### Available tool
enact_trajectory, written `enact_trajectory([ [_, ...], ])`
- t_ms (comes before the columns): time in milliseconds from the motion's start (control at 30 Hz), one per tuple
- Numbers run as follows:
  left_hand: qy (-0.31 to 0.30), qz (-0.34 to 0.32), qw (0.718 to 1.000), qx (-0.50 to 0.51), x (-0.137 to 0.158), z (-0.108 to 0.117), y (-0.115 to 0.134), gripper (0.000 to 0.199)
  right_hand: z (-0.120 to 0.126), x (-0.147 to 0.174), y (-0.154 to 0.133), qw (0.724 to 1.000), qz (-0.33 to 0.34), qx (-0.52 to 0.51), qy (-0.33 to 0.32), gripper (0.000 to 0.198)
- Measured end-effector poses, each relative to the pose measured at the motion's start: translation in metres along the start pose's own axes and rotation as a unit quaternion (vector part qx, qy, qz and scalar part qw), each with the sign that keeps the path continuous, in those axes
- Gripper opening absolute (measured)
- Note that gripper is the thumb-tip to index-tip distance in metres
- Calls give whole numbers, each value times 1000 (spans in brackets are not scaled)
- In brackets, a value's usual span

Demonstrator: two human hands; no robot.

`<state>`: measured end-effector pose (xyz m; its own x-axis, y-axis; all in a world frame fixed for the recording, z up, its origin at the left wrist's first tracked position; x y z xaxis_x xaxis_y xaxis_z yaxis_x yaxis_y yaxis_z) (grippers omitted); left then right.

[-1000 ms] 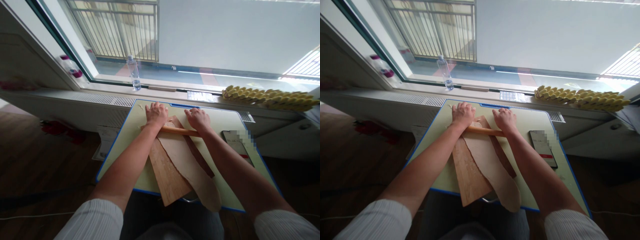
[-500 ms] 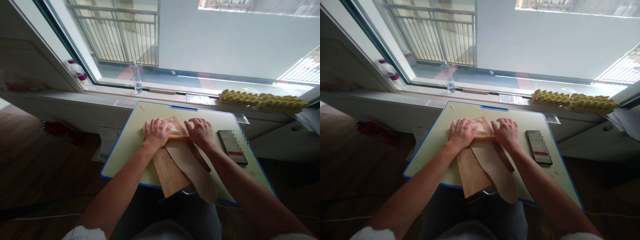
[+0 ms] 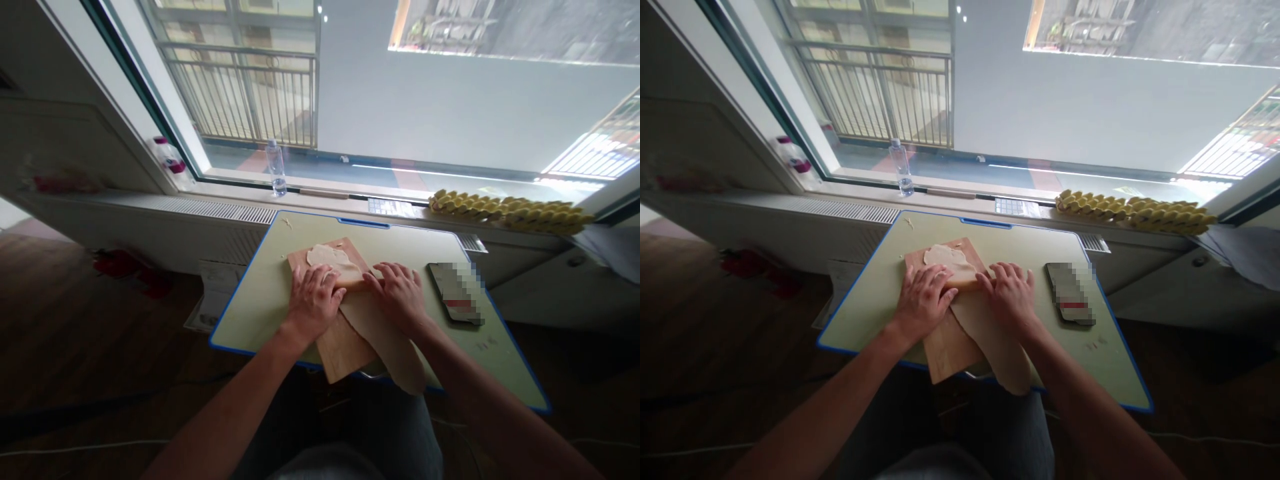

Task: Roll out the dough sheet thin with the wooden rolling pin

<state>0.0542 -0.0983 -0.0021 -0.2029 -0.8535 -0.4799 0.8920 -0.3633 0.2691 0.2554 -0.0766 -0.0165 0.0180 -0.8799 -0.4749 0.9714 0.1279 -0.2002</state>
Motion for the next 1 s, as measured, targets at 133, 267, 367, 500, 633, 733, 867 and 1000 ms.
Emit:
enact_trajectory([
  [133, -14, 12, 1000, -15, -4, -6, -3, 38, -4, -5, -2, 1000, 2, 6, 0, 50],
  [267, -14, 33, 999, -35, -16, -14, -12, 43, -5, -6, -8, 999, 32, 14, -8, 48],
  [367, -17, 38, 998, -49, -26, -20, -17, 46, -6, -10, -10, 998, 40, 30, -25, 48],
  [500, -10, 29, 998, -61, -42, -24, -19, 48, -12, -24, -10, 997, 41, 50, -38, 52],
  [633, -5, 40, 997, -68, -58, -31, -24, 46, -20, -41, -9, 997, 26, 63, -39, 55],
  [733, -2, 52, 996, -68, -70, -38, -30, 45, -24, -53, -9, 996, 19, 70, -47, 54],
  [867, -17, 66, 996, -63, -85, -46, -37, 44, -28, -65, -10, 994, 33, 75, -74, 49],
  [1000, -43, 80, 995, -52, -98, -52, -42, 44, -37, -79, -3, 994, 17, 60, -86, 49],
])
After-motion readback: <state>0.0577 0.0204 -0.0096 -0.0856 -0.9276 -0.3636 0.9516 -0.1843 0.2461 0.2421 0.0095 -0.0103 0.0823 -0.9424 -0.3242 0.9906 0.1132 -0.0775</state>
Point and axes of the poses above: each hand's wrist, its own x-axis away from the middle knuckle, its own z-axis out of the back of the hand, y = z × x, the point moved 6 cm from there along -x, towards the middle knuckle, and after that the axes turned 11 degrees about y, right-handed, at the moved point
